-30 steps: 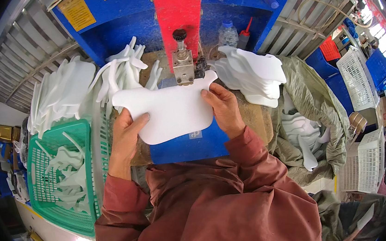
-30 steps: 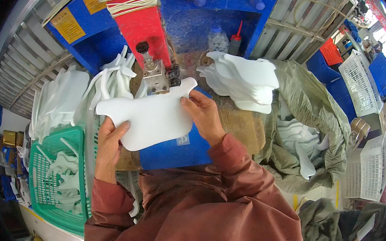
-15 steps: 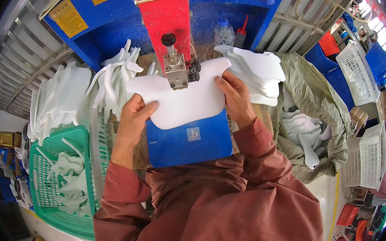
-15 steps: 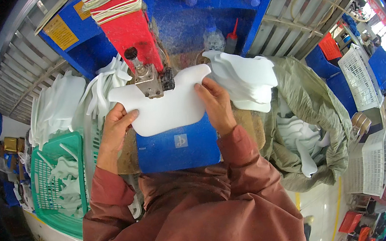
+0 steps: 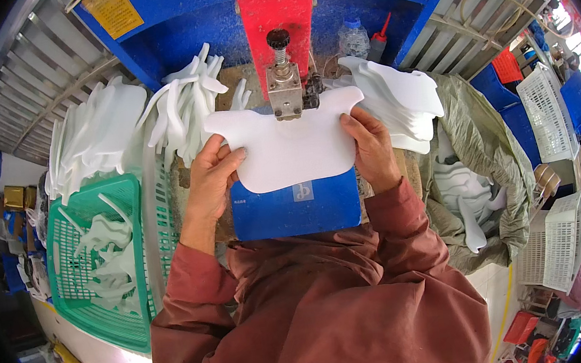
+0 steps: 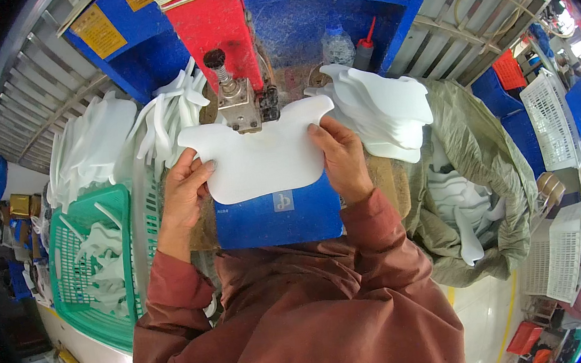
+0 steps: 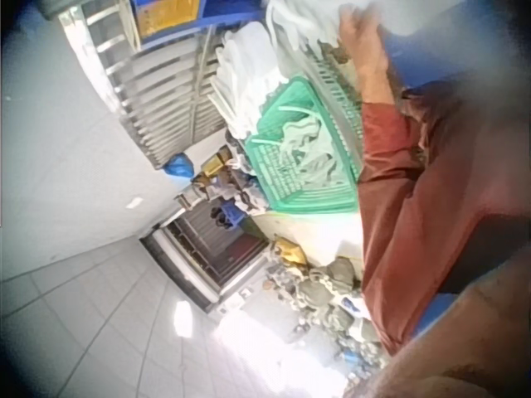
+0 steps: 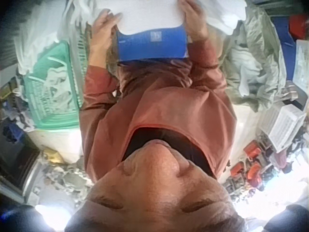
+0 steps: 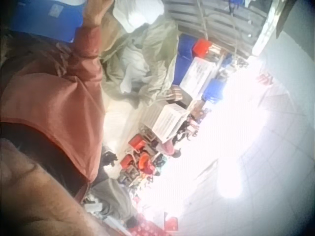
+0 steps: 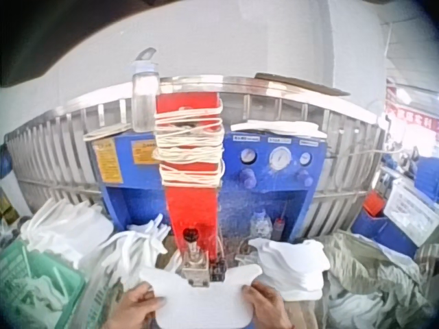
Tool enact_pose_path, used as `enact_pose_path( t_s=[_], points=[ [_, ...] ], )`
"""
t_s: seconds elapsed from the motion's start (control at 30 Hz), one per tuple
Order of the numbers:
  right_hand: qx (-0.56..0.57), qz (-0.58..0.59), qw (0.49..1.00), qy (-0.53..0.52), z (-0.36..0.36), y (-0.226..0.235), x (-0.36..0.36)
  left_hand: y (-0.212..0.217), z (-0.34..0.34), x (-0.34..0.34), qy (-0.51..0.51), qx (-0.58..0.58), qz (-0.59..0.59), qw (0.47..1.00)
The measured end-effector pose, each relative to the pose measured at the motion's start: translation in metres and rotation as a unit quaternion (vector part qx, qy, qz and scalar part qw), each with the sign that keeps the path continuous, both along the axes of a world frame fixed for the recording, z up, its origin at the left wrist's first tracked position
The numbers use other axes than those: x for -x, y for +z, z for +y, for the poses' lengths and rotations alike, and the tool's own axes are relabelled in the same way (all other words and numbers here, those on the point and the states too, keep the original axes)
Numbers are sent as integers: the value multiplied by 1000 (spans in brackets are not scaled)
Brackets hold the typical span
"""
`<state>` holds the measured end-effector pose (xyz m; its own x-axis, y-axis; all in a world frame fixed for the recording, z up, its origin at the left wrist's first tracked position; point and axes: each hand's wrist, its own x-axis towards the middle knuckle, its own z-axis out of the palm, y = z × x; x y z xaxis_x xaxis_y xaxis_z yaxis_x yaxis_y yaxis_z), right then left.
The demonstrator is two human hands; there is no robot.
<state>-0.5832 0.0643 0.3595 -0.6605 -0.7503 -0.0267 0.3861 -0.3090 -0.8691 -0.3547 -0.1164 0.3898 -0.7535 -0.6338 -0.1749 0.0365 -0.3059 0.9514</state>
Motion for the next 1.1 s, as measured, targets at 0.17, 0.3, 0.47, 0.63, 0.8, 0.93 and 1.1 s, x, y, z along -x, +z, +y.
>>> enact_pose_path(
  t_s=[0.17, 0.3, 0.47, 0.63, 0.8, 0.93, 1.1],
  points=[
    [0, 9, 1000, -22, 20, 4, 4, -1, 11, 12, -19, -3, 17, 1000],
    [-22, 25, 998, -55, 32, 3, 5, -2, 16, 18, -42, -13, 21, 999],
    [-21, 28, 997, -68, 51, 3, 7, -5, 30, 27, -56, -25, 31, 998],
    [-44, 25, 994, -99, 69, 0, 9, -8, 41, 36, -68, -23, -1, 997],
    [-49, 18, 991, -124, 87, 0, 11, -10, 51, 45, -98, -36, -24, 994],
    [-52, 23, 989, -134, 99, -3, 14, -16, 56, 52, -121, -45, -16, 992],
    [-60, 48, 986, -147, 111, -14, 18, -29, 59, 56, -132, -36, -3, 991]
  ],
)
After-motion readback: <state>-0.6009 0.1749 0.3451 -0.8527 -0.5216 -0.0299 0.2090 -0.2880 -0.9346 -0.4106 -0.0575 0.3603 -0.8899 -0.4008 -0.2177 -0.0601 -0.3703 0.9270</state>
